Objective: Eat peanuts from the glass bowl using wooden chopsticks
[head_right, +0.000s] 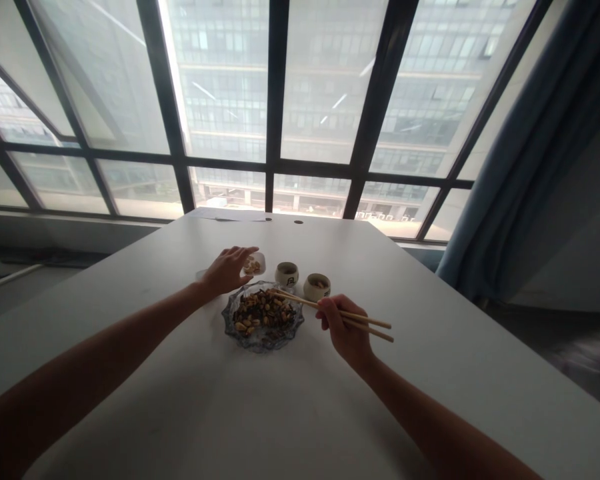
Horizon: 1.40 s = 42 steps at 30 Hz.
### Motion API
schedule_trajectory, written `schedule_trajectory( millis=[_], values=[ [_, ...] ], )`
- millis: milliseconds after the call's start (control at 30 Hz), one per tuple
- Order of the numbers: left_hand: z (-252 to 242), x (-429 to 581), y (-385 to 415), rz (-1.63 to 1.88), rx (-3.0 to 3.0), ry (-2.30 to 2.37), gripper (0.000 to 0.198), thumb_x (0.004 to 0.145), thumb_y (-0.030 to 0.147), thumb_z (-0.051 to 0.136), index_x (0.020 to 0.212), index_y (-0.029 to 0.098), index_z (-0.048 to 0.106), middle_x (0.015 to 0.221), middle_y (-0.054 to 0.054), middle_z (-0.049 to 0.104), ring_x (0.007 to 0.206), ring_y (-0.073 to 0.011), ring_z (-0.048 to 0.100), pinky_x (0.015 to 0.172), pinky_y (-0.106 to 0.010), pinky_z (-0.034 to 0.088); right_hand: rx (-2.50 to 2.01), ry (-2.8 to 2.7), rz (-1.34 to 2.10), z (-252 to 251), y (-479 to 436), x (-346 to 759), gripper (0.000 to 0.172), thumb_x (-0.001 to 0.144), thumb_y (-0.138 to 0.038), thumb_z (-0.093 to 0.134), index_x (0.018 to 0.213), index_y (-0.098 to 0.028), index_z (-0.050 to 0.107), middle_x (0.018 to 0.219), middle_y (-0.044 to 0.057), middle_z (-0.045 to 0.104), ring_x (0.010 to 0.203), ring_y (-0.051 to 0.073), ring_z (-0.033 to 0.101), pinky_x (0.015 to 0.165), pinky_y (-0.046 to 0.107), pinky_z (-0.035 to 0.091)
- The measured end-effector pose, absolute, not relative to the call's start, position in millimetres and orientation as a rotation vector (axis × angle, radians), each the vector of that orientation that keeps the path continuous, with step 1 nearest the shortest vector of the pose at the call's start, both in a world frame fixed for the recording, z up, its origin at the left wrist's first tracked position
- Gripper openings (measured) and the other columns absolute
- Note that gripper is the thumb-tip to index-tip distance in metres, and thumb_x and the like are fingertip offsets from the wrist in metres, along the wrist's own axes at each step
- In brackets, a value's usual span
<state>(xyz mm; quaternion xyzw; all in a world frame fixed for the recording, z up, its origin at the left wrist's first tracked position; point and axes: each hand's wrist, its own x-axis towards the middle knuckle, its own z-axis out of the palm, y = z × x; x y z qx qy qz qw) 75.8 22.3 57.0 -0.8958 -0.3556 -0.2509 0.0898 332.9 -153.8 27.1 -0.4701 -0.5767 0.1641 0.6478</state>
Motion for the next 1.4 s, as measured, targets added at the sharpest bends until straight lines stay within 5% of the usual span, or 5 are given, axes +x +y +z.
schedule_trajectory(
  millis=[267, 700, 900, 1133, 1400],
  values=[
    [55.0, 76.6, 16.0, -0.828, -2.658, -1.094, 0.068, 0.079, 0.034, 0.07, 0.14, 0.018, 0.043, 0.13, -0.014, 0.064, 0.114, -0.0319, 0.06, 0.1, -0.047, 0.044, -0.963, -1.421, 0.243, 56.4, -120.2, 310.3, 0.036, 0.091, -0.05, 0.064, 0.073, -0.019, 0.067, 0.057, 0.001, 0.066, 0.047, 0.012, 0.057, 0.046, 0.025, 0.047],
    [56.6, 87.3, 19.0, -0.6, -2.626, -1.511, 0.079, 0.079, 0.052, 0.066, 0.142, 0.011, 0.04, 0.114, -0.017, 0.071, 0.11, -0.0342, 0.065, 0.101, -0.046, 0.039, -1.109, -1.439, 0.374, 88.7, -126.9, 314.8, 0.06, 0.09, -0.069, 0.051, 0.06, -0.018, 0.06, 0.043, 0.0, 0.053, 0.038, 0.01, 0.045, 0.037, 0.022, 0.032],
    [45.0, 79.9, 15.0, -0.537, -2.738, -1.424, 0.06, 0.091, 0.06, 0.048, 0.133, 0.018, 0.053, 0.134, -0.016, 0.062, 0.128, -0.0331, 0.054, 0.11, -0.05, 0.031, -1.26, -1.714, 0.306, 95.0, -142.9, 319.1, 0.064, 0.094, -0.068, 0.044, 0.056, -0.018, 0.056, 0.041, 0.0, 0.049, 0.038, 0.01, 0.046, 0.038, 0.022, 0.034],
    [37.9, 63.5, 16.5, -0.484, -2.79, -1.215, 0.057, 0.086, 0.064, 0.058, 0.127, 0.025, 0.059, 0.154, -0.013, 0.045, 0.142, -0.0325, 0.037, 0.117, -0.059, 0.015, -1.251, -1.781, 0.381, 91.0, -144.5, 307.9, 0.064, 0.095, -0.069, 0.04, 0.058, -0.018, 0.056, 0.043, 0.0, 0.052, 0.04, 0.011, 0.048, 0.041, 0.023, 0.037],
    [38.6, 52.8, 13.7, -0.925, -2.655, -1.127, 0.035, 0.095, 0.048, 0.051, 0.118, 0.023, 0.062, 0.142, -0.013, 0.057, 0.133, -0.0292, 0.05, 0.113, -0.052, 0.027, -1.216, -1.794, 0.438, 79.2, -137.9, 300.3, 0.059, 0.095, -0.066, 0.044, 0.06, -0.02, 0.057, 0.047, 0.001, 0.056, 0.043, 0.012, 0.051, 0.042, 0.023, 0.039]
  ],
)
